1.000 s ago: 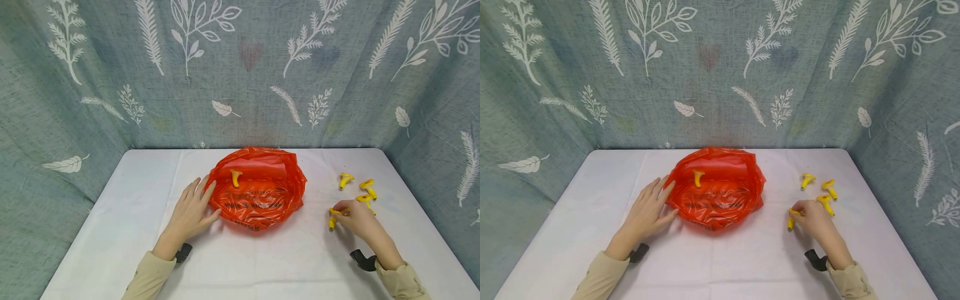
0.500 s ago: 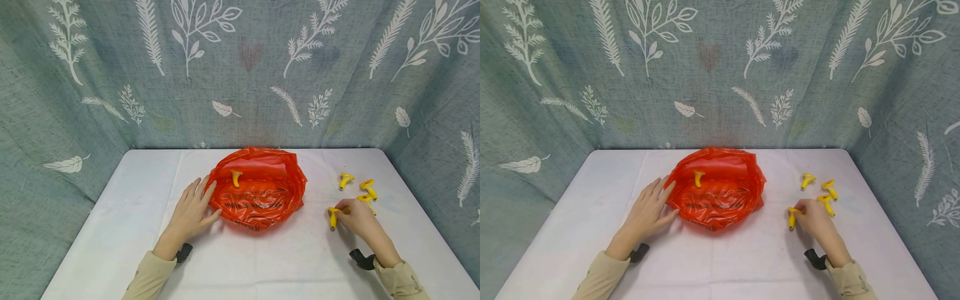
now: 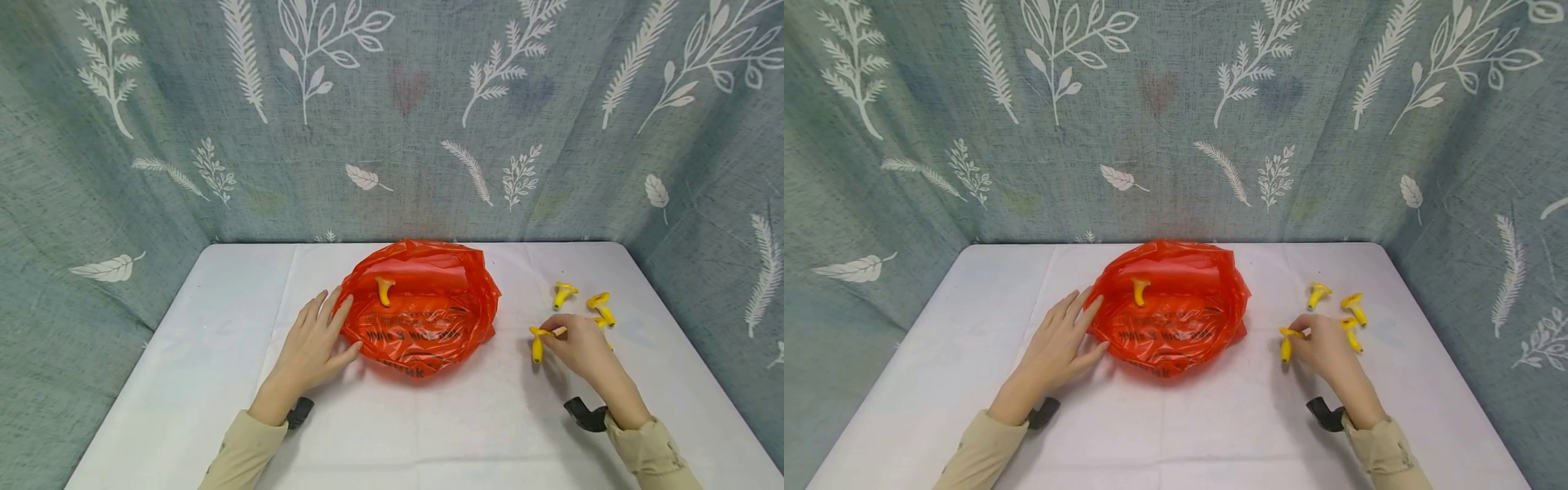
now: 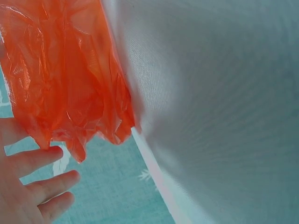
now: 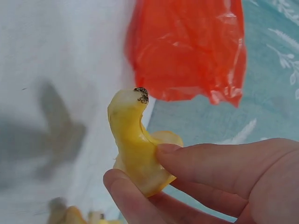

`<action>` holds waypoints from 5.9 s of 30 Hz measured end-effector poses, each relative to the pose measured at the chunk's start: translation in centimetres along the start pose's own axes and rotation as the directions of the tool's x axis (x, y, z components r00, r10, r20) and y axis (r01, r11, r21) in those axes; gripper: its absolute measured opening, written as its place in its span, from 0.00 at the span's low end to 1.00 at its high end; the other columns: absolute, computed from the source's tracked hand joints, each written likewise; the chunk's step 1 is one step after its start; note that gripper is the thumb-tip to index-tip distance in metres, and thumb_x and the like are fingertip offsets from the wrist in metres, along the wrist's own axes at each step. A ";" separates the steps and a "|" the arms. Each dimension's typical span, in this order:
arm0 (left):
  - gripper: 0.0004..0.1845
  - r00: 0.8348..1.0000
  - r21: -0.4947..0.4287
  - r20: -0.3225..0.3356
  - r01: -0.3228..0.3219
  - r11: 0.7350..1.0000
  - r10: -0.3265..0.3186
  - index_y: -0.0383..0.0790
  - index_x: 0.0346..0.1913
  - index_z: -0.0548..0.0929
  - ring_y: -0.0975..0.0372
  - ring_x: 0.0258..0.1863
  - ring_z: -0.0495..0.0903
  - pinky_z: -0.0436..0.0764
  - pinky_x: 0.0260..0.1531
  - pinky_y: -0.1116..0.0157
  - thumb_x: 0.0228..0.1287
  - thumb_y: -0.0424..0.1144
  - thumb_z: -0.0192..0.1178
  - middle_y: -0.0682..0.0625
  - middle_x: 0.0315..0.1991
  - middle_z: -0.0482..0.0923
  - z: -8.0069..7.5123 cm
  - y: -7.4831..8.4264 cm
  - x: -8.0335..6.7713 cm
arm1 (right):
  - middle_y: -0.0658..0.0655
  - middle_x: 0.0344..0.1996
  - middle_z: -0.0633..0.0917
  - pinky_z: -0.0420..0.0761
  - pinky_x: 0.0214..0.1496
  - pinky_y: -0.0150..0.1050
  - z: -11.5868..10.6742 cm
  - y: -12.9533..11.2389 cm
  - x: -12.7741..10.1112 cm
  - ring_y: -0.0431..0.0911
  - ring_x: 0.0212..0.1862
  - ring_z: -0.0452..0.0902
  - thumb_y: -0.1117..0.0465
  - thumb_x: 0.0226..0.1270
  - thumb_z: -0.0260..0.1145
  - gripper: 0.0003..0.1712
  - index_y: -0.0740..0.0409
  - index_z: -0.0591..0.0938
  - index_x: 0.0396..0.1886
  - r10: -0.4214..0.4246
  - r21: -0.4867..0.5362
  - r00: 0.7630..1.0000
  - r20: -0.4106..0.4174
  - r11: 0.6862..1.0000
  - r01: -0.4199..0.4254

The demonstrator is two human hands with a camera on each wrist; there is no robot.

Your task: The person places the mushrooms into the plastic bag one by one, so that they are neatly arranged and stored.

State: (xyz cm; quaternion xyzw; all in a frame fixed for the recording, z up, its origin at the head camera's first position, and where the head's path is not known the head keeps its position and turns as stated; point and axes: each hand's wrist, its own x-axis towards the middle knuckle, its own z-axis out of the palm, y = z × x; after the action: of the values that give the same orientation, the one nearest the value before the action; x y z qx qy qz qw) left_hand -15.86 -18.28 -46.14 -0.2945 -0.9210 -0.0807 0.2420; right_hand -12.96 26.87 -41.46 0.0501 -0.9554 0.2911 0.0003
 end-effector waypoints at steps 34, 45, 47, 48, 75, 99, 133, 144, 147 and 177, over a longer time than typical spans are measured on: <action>0.41 1.000 0.005 -0.027 -0.014 1.000 0.014 0.31 0.69 0.70 0.36 0.65 0.66 0.68 0.62 0.41 0.66 0.62 0.42 0.34 0.69 0.66 0.0 0.1 0.0 | 0.62 0.41 0.87 0.84 0.34 0.45 -1.8 -8.9 2.8 0.54 0.38 0.86 0.66 0.63 0.69 0.08 0.61 0.87 0.41 -0.096 0.096 0.992 -0.078 0.990 0.104; 0.42 1.000 0.003 -0.022 -0.008 1.000 0.008 0.32 0.69 0.70 0.36 0.66 0.64 0.66 0.63 0.42 0.67 0.64 0.40 0.34 0.69 0.65 0.0 0.2 0.0 | 0.62 0.42 0.87 0.84 0.34 0.44 -1.1 -12.1 4.6 0.53 0.37 0.86 0.67 0.63 0.69 0.09 0.63 0.87 0.43 -0.154 0.151 0.982 -0.113 0.974 0.170; 0.42 1.000 0.004 -0.020 -0.006 1.000 0.006 0.32 0.69 0.70 0.36 0.66 0.64 0.66 0.63 0.42 0.68 0.64 0.38 0.34 0.69 0.65 0.0 0.2 0.0 | 0.62 0.41 0.87 0.83 0.33 0.43 -1.0 -12.8 5.1 0.53 0.37 0.86 0.66 0.63 0.69 0.09 0.63 0.86 0.43 -0.163 0.162 0.980 -0.112 0.970 0.180; 0.43 1.000 0.005 -0.017 -0.005 1.000 0.005 0.32 0.69 0.70 0.37 0.66 0.64 0.66 0.63 0.42 0.69 0.65 0.36 0.34 0.70 0.65 0.0 0.2 0.0 | 0.62 0.41 0.87 0.83 0.33 0.43 -0.9 -13.1 5.3 0.53 0.36 0.85 0.66 0.64 0.69 0.09 0.63 0.86 0.43 -0.165 0.167 0.980 -0.109 0.969 0.181; 0.42 1.000 0.013 -0.014 -0.005 1.000 0.005 0.32 0.69 0.70 0.36 0.65 0.65 0.66 0.63 0.42 0.66 0.64 0.40 0.34 0.69 0.65 0.0 0.3 0.0 | 0.58 0.47 0.86 0.83 0.40 0.43 4.9 -14.6 11.0 0.51 0.39 0.84 0.64 0.64 0.69 0.11 0.60 0.89 0.46 -0.067 0.317 0.998 0.004 0.946 0.062; 0.42 1.000 -0.015 0.001 -0.008 1.000 0.008 0.31 0.69 0.70 0.36 0.66 0.63 0.65 0.64 0.41 0.64 0.61 0.45 0.33 0.69 0.65 -0.2 0.5 0.0 | 0.62 0.39 0.88 0.84 0.45 0.45 11.4 -12.6 14.7 0.53 0.41 0.84 0.67 0.58 0.71 0.11 0.67 0.89 0.41 0.089 0.401 0.996 0.017 0.912 -0.088; 0.42 1.000 -0.011 -0.007 -0.014 1.000 0.014 0.32 0.69 0.70 0.35 0.66 0.64 0.64 0.64 0.41 0.66 0.63 0.41 0.34 0.69 0.65 0.1 0.3 0.1 | 0.63 0.50 0.84 0.79 0.54 0.48 12.1 -12.8 15.0 0.56 0.51 0.76 0.70 0.60 0.68 0.17 0.66 0.85 0.50 0.153 0.422 0.978 0.144 0.884 -0.201; 0.42 1.000 -0.015 -0.013 -0.017 1.000 0.016 0.31 0.68 0.71 0.35 0.65 0.65 0.65 0.63 0.41 0.67 0.63 0.40 0.33 0.68 0.65 0.1 0.3 0.1 | 0.62 0.51 0.84 0.77 0.57 0.50 10.2 -13.3 14.1 0.57 0.54 0.77 0.67 0.61 0.67 0.17 0.66 0.84 0.50 0.110 0.309 0.985 0.136 0.940 -0.148; 0.42 1.000 -0.010 -0.019 -0.020 1.000 0.020 0.31 0.68 0.71 0.35 0.65 0.65 0.66 0.63 0.41 0.68 0.64 0.37 0.33 0.68 0.66 0.1 0.3 0.2 | 0.62 0.50 0.84 0.77 0.57 0.51 9.5 -13.6 13.8 0.57 0.55 0.76 0.67 0.62 0.68 0.16 0.66 0.85 0.49 0.094 0.286 0.987 0.133 0.950 -0.129; 0.41 0.999 0.013 -0.028 -0.025 1.000 0.025 0.30 0.69 0.69 0.35 0.65 0.66 0.66 0.63 0.41 0.66 0.61 0.42 0.33 0.69 0.65 0.2 0.1 0.1 | 0.61 0.46 0.86 0.82 0.47 0.51 1.2 -12.5 7.6 0.56 0.46 0.82 0.64 0.68 0.65 0.11 0.61 0.85 0.48 -0.023 0.340 0.995 -0.095 0.939 0.055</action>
State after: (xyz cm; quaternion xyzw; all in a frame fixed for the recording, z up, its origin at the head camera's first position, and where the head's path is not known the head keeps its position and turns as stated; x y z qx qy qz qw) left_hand -15.95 -18.08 -46.25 -0.3032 -0.9142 -0.0758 0.2578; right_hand -19.31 15.18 -35.24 0.0552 -0.8880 0.4547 0.0402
